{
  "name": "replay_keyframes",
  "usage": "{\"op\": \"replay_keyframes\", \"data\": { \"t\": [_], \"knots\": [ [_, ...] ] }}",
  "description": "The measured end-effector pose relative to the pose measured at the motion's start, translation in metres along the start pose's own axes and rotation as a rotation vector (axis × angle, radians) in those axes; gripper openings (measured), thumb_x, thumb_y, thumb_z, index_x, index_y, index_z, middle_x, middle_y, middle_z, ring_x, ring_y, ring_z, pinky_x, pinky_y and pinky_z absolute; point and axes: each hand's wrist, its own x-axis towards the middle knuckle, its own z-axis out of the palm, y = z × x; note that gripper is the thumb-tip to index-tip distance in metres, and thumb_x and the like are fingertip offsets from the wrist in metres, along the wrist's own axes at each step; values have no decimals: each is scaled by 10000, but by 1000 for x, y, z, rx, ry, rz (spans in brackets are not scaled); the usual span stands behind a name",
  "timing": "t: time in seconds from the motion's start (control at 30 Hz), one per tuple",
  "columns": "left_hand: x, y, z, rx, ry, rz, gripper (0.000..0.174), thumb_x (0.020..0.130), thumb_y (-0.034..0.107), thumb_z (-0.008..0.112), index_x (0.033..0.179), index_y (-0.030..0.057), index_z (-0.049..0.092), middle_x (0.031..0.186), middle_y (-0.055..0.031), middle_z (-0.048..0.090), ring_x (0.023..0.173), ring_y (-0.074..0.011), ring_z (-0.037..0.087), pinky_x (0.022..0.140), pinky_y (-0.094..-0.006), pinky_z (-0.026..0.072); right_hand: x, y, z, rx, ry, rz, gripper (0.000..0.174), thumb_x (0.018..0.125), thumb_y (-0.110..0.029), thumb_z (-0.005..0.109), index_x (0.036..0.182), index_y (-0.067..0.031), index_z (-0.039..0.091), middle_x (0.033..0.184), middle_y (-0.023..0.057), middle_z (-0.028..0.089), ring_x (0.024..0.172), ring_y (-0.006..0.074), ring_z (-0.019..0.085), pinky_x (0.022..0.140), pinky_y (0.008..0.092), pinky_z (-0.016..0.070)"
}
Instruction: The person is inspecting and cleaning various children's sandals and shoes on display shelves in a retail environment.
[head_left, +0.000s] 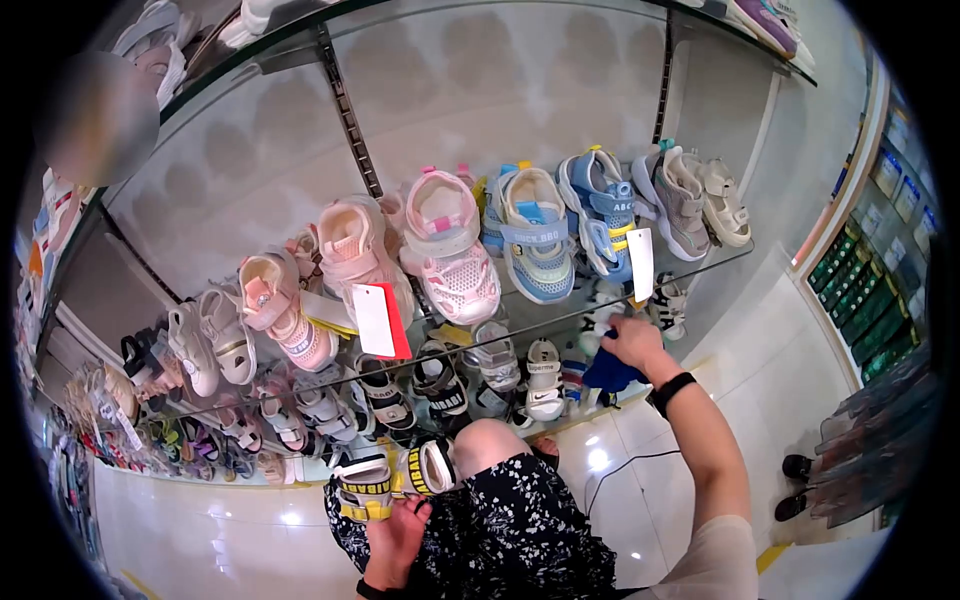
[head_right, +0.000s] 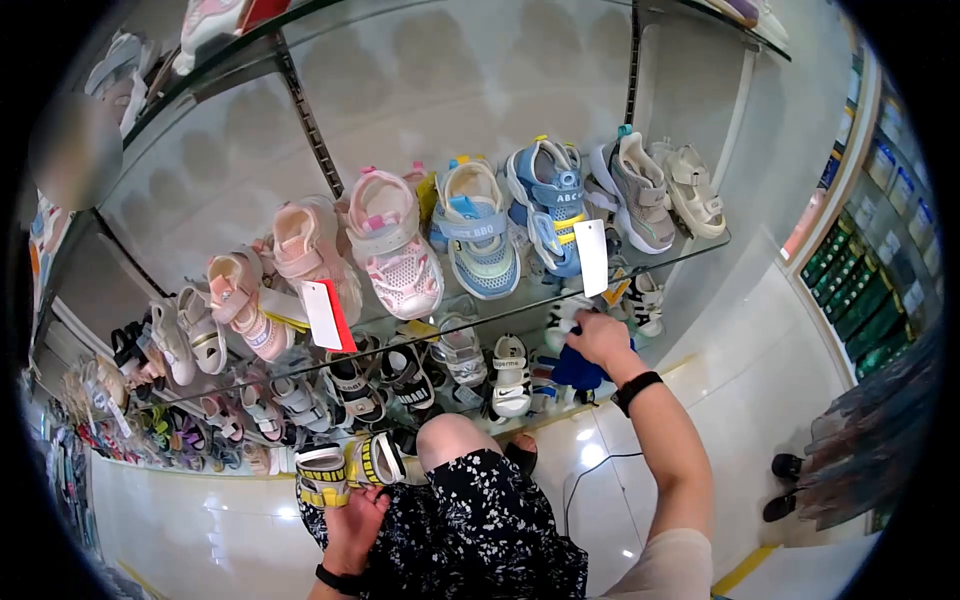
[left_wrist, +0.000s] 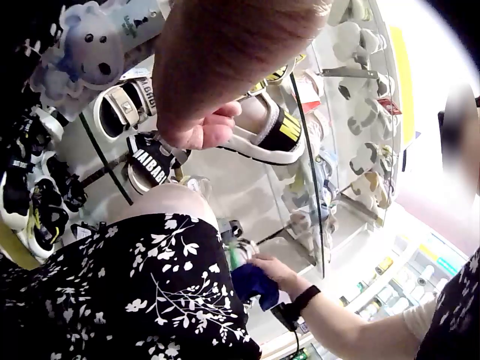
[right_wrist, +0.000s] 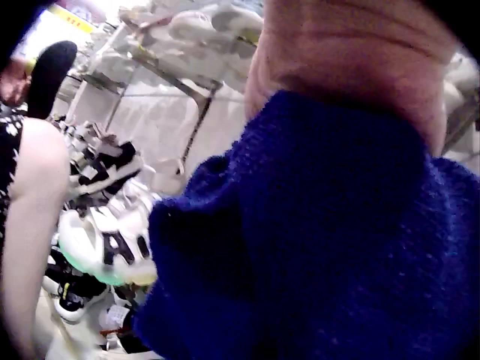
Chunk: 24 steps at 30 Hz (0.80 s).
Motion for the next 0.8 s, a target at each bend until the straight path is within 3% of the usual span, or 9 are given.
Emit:
{"op": "replay_keyframes", "data": {
  "t": [0.07, 0.2, 0.33, 0.4, 0.6, 0.67, 0.7, 0.73, 0.8],
  "knots": [
    [0, 0, 0, -15, 19, -14, 361, 907, 417, 480, 1019, 83, 558, 912, -31, 605, 883, -183, 570, 790, -349, 458, -22, -14, -18, 109, -41, -180, 422, 760, -399, 602, 1094, -142, 616, 974, 146, 660, 927, 330, 621, 793, 430, 492],
    [8, -7, -8, -29, -55, -12, 375, 905, 425, 486, 1064, 92, 550, 956, -27, 606, 881, -173, 563, 805, -351, 454, -43, -54, -14, 122, -171, -330, 404, 768, -410, 599, 1072, -144, 616, 959, 152, 659, 915, 337, 620, 781, 439, 490],
    [7, -6, 7, -27, -30, -7, 403, 897, 457, 480, 1067, 99, 556, 961, -22, 606, 893, -173, 559, 807, -353, 445, -40, -71, 8, 123, -230, -352, 412, 778, -429, 619, 1048, -117, 603, 972, 157, 656, 937, 343, 615, 791, 435, 483],
    [7, -6, 4, -23, 3, -6, 407, 893, 460, 481, 1069, 100, 555, 956, -20, 605, 889, -175, 559, 806, -354, 445, -38, -69, 16, 283, -150, -374, 447, 781, -440, 638, 1044, -82, 587, 972, 161, 652, 934, 341, 613, 792, 415, 480],
    [14, -9, -16, 30, 32, -53, 423, 890, 480, 468, 1054, 101, 560, 946, -18, 605, 888, -174, 558, 805, -351, 437, -19, -27, -14, 632, -348, -337, 416, 771, -431, 671, 934, -49, 640, 902, 160, 651, 835, 303, 616, 752, 349, 474],
    [17, -13, -20, 32, 22, -57, 441, 889, 495, 460, 1059, 101, 561, 956, -18, 608, 894, -173, 558, 812, -353, 434, -4, -10, -35, 662, -312, -73, 365, 782, -365, 699, 892, -23, 633, 863, 100, 648, 837, 174, 593, 744, 318, 459],
    [17, -14, -16, 4, -39, -46, 427, 888, 475, 478, 1093, 117, 591, 1043, -20, 639, 990, -202, 581, 803, -356, 459, 11, 2, -31, 629, -96, -52, 351, 788, -362, 670, 902, -31, 643, 859, 133, 656, 834, 253, 613, 731, 348, 475],
    [17, -15, -14, 14, -25, -50, 433, 889, 478, 475, 1105, 120, 588, 1051, -19, 637, 990, -200, 581, 804, -357, 460, 31, 18, -17, 591, 121, -26, 342, 795, -359, 641, 912, -39, 653, 855, 165, 663, 831, 332, 632, 719, 378, 491],
    [23, -17, -8, 40, -9, -59, 445, 891, 485, 467, 1129, 126, 582, 1067, -17, 634, 991, -196, 581, 806, -358, 462, 91, 51, 35, 531, 562, -254, 300, 809, -322, 615, 935, -53, 660, 856, 181, 661, 847, 344, 635, 730, 381, 498]
  ]
}}
